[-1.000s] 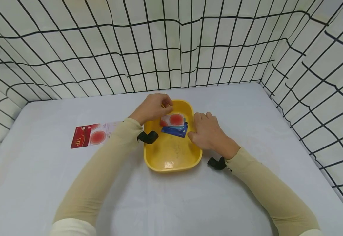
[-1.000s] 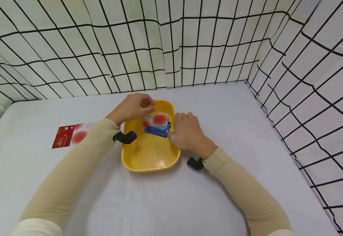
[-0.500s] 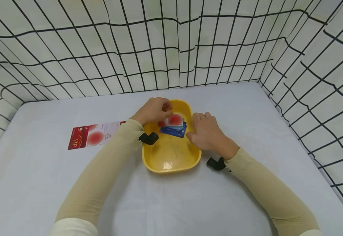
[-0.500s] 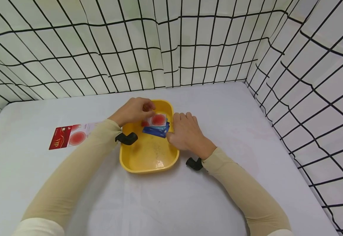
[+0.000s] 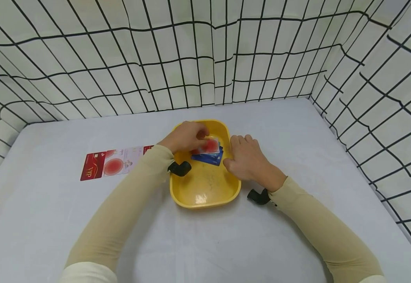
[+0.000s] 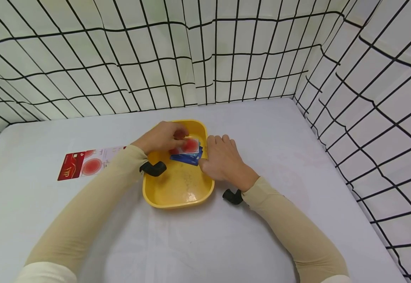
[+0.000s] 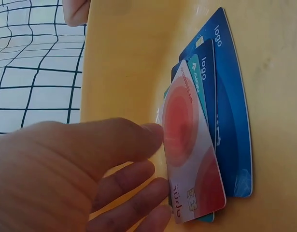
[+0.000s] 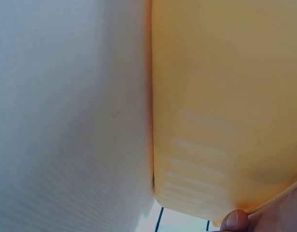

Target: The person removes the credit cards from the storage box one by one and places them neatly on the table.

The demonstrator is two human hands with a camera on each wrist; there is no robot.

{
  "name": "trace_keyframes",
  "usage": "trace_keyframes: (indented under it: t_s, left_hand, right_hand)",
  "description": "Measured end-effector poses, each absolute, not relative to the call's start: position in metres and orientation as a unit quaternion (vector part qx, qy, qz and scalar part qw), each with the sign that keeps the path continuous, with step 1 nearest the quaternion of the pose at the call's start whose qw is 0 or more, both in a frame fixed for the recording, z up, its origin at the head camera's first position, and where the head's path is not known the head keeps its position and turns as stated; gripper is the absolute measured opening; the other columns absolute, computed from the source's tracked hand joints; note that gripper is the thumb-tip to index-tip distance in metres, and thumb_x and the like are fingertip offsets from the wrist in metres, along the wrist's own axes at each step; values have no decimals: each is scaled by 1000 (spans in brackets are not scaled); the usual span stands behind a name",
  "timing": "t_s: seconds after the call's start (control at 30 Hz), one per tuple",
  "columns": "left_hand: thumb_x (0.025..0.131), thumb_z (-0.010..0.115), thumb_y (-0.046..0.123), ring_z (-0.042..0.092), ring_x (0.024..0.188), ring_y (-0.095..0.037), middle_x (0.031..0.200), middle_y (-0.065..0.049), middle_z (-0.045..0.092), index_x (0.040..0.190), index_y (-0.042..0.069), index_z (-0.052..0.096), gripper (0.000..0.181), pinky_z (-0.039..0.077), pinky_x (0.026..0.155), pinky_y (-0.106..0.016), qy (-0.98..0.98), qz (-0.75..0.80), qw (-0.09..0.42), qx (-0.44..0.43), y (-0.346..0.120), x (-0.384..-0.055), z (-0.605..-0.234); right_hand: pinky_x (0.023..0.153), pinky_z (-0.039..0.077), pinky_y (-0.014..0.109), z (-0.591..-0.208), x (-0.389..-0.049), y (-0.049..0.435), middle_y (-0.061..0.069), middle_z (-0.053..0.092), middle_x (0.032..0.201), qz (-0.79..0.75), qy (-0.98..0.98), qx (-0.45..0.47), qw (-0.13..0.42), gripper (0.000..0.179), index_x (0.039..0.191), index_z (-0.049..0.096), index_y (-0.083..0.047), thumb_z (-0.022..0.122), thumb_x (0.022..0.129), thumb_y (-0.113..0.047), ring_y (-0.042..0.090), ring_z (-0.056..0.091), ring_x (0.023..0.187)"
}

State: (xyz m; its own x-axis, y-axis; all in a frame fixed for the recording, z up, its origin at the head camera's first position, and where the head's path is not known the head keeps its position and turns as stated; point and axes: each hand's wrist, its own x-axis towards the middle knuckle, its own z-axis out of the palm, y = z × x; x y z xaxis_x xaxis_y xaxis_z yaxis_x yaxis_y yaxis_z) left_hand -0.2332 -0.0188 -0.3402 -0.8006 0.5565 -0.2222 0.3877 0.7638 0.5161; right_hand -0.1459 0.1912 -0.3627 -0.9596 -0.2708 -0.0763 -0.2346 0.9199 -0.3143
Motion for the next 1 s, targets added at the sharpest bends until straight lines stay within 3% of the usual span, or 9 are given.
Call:
trace_keyframes:
  t_s: [0.23, 1.0]
  left_hand:
    - [93, 74, 16, 61, 107, -28, 123, -14, 70, 127, 4, 66, 37, 52, 107, -43, 925, 198, 167, 279, -17, -233, -343]
    - [93, 73, 14, 64, 109, -27, 126, -13, 71, 132, 5, 65, 41, 54, 107, -41, 917, 179, 197, 298, -18, -236, -343]
  right_hand:
    - [81, 28, 39, -362, -146, 191, 10, 48, 93, -151, 978, -128, 61, 30, 105, 47, -7, 51, 91, -33, 30, 39, 93]
    - [80, 29, 39, -363, -147, 192, 10, 49, 93, -150, 978, -131, 57, 29, 105, 47, -6, 51, 90, -32, 30, 40, 92]
